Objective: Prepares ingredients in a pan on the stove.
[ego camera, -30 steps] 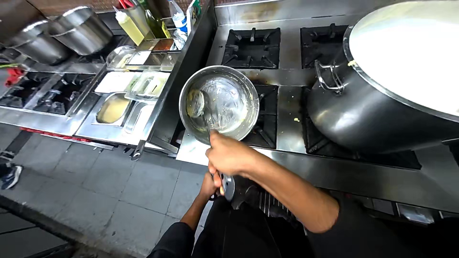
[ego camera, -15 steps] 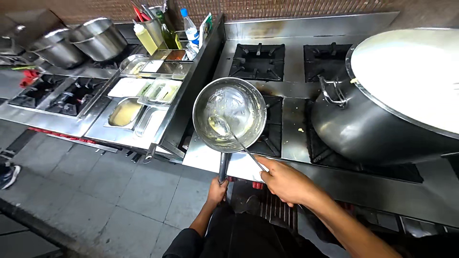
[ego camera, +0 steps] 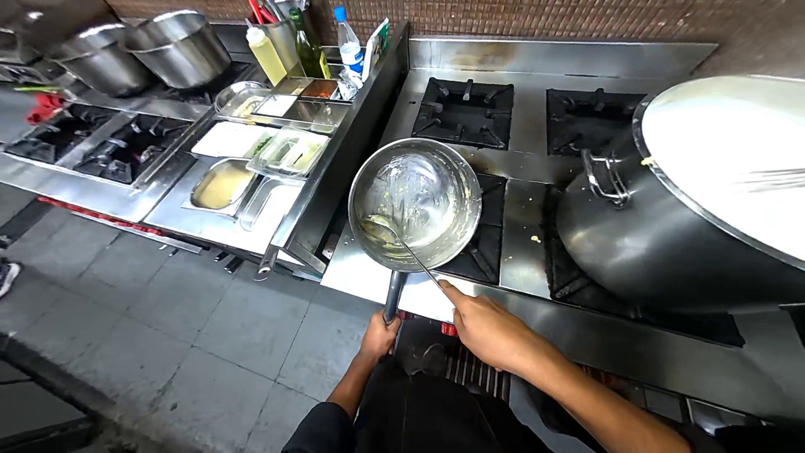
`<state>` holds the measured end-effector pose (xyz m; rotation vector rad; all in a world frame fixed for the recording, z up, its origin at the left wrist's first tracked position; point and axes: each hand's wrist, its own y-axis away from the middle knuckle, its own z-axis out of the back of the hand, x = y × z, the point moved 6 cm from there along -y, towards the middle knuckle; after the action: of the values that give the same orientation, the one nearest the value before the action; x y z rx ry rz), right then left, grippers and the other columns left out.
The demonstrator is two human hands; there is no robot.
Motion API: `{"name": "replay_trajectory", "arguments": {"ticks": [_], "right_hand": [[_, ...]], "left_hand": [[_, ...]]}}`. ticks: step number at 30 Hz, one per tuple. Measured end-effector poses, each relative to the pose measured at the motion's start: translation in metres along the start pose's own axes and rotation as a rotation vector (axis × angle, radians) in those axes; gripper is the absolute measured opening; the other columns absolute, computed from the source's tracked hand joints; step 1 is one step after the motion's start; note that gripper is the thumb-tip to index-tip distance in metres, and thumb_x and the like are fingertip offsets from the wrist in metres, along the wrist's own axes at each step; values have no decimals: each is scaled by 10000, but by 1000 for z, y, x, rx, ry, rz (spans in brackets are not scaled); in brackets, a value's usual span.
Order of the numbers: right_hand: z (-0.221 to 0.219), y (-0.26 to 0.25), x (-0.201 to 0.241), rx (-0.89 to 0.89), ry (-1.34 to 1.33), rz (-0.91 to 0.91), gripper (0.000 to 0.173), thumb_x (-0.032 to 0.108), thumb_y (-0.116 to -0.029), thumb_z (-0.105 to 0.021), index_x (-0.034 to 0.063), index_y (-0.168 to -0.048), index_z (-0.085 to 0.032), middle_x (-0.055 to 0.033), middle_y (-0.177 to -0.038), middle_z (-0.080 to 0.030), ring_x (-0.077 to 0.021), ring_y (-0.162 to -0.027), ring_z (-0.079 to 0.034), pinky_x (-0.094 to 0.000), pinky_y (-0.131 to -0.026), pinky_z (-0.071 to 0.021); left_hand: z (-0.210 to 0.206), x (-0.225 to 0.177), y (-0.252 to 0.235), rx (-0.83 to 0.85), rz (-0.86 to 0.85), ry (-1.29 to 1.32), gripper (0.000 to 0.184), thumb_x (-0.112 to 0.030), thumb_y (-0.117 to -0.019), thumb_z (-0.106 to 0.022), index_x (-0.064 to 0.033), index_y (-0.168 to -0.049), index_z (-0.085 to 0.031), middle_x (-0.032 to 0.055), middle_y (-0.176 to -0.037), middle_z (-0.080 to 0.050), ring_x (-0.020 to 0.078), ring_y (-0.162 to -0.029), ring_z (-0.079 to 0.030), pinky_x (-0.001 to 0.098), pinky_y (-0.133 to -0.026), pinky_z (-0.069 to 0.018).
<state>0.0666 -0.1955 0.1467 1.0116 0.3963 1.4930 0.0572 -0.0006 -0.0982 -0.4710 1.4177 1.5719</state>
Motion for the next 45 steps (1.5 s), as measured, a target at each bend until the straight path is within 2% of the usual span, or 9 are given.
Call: {"name": "replay_trajectory", "arguments": {"ticks": [7, 12, 17, 20, 22, 27, 39, 43, 45], "right_hand": [[1, 9, -33, 130, -184, 27, 572, 243, -1123, -343, 318, -1659, -161, -100, -802, -552, -182, -504, -508, -352, -505, -475], [20, 49, -62, 112, -448, 85, 507, 228, -1122, -380, 318, -1617, -323, -15, -675, -487, -106, -425, -427, -273, -398, -396], [29, 29, -61, -7, -184, -17, 529, 266, -1124, -378, 309, -1640, -271, -110, -856, -582, -191, -579, -523, -353, -562, -478], [28, 14, -51, -51, -35, 2, 529, 227, -1118, -393, 269, -1637, -300, -169, -1214, -671, -292, -995, -668, -472, -902, -523], [21, 7, -47, -85, 30, -6, 538, 205, -1111, -393, 260, -1638, -300, -189, -1259, -673, -346, -1141, -651, -521, -1005, -482], [-2, -3, -46, -96, 142, -10, 565, 190, -1104, -379, 264, -1650, -252, -215, -1096, -698, -397, -1052, -672, -546, -936, -508], [-4, 52, -62, 11, -4, 75, 554, 232, -1122, -377, 274, -1655, -235, -204, -1071, -682, -344, -942, -666, -514, -875, -518], [12, 78, -83, -37, -229, 108, 507, 290, -1104, -434, 351, -1603, -372, -62, -780, -590, -162, -558, -523, -347, -541, -474], [16, 75, -84, -22, -302, 81, 499, 280, -1107, -436, 345, -1599, -382, -41, -709, -541, -135, -495, -475, -310, -477, -433]], "left_hand": [[0, 1, 0, -9, 18, -37, 187, -172, -1013, -550, -10, -926, -582, -1, -603, -499, 96, -443, -495, 282, -470, -481], [-1, -2, 1, -5, 14, -18, 178, -168, -1009, -552, -6, -949, -592, -2, -595, -512, 93, -433, -502, 278, -462, -487], [0, -4, 3, -10, 16, -52, 189, -184, -1010, -558, -5, -962, -597, 3, -611, -523, 95, -447, -511, 283, -476, -494], [0, -7, 6, -14, 20, -31, 183, -175, -1013, -554, -11, -938, -589, -7, -583, -506, 87, -425, -496, 270, -458, -484], [0, -7, 8, -11, 22, -28, 187, -178, -1018, -549, -13, -938, -586, -9, -583, -503, 86, -422, -494, 266, -455, -484], [1, -7, 6, -3, 31, -64, 193, -189, -1021, -545, -11, -962, -589, 5, -611, -513, 94, -439, -505, 274, -468, -492], [-3, -7, 6, 8, 67, 8, 220, -152, -1040, -539, 14, -898, -564, 19, -562, -510, 110, -412, -513, 285, -452, -508], [-4, -9, 8, 2, 72, 44, 214, -145, -1038, -546, -4, -879, -548, 9, -541, -500, 104, -391, -503, 272, -428, -498], [-5, -11, 9, 0, 68, 54, 208, -138, -1037, -543, -5, -878, -547, 11, -540, -499, 105, -389, -502, 273, -424, -496]]}}
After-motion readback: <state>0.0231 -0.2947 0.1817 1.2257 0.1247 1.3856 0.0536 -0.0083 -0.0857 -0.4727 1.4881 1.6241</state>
